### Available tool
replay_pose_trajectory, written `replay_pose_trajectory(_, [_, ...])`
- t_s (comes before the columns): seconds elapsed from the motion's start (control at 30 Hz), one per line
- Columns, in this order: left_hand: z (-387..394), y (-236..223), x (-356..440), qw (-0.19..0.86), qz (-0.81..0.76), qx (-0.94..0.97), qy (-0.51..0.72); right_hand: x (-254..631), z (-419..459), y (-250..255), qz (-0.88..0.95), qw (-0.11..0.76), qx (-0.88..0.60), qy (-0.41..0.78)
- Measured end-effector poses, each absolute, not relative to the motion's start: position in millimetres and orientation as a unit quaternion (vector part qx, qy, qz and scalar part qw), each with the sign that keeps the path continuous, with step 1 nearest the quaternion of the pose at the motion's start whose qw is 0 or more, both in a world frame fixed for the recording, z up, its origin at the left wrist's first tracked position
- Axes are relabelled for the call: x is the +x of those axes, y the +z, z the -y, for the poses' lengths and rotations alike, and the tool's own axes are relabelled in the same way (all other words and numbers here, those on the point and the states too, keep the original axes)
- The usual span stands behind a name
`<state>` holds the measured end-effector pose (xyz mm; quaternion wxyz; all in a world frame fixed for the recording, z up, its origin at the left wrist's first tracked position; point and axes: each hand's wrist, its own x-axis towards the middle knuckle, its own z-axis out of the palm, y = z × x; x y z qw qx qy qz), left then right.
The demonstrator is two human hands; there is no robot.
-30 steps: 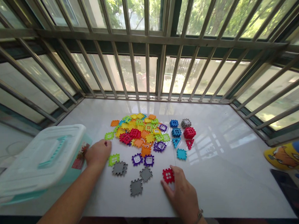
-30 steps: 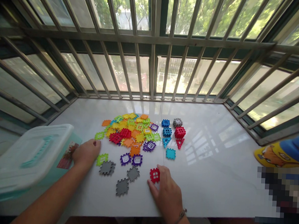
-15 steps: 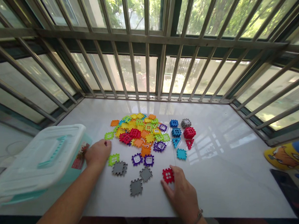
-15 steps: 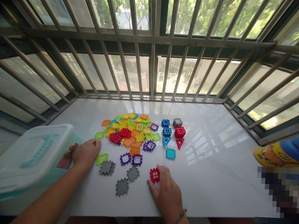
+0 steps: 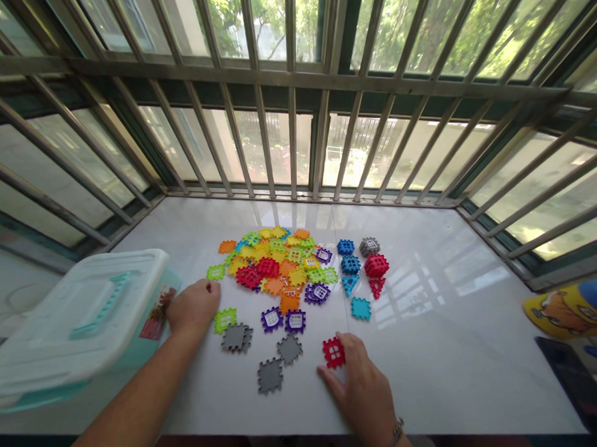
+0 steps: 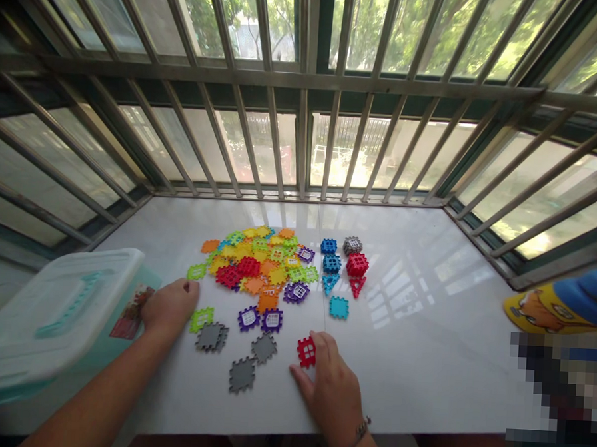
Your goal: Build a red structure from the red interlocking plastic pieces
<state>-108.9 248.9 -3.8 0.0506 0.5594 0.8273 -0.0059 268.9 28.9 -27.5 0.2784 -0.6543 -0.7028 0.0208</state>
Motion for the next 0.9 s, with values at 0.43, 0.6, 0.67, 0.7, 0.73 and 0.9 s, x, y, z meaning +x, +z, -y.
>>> replay_pose_trajectory(0.43, [-248, 0, -106, 0.053, -0.826, 0.561, -0.009, 307, -47, -7, 0.678, 0.319, -0.662, 0.03])
replay_pose_trajectory(0.6, [-249, 2, -105, 0.059, -0.831, 0.554, -0.014, 364, -97, 22, 0.652, 0.328, -0.681, -0.053])
replay_pose_trajectory(0.67, [-249, 2, -106, 0.061, -0.83, 0.554, -0.013, 386, -121, 31, 0.656, 0.33, -0.675, -0.078])
replay_pose_trajectory(0.7, [-249, 2, -106, 0.06, -0.829, 0.555, -0.011, 396, -132, 34, 0.656, 0.33, -0.674, -0.085])
replay_pose_trajectory(0.73, [-249, 2, -106, 0.06, -0.829, 0.556, -0.01, 404, -143, 36, 0.657, 0.329, -0.673, -0.087])
replay_pose_trajectory(0.9, [-249, 3, -105, 0.063, -0.832, 0.551, -0.013, 428, -184, 35, 0.656, 0.325, -0.678, -0.066])
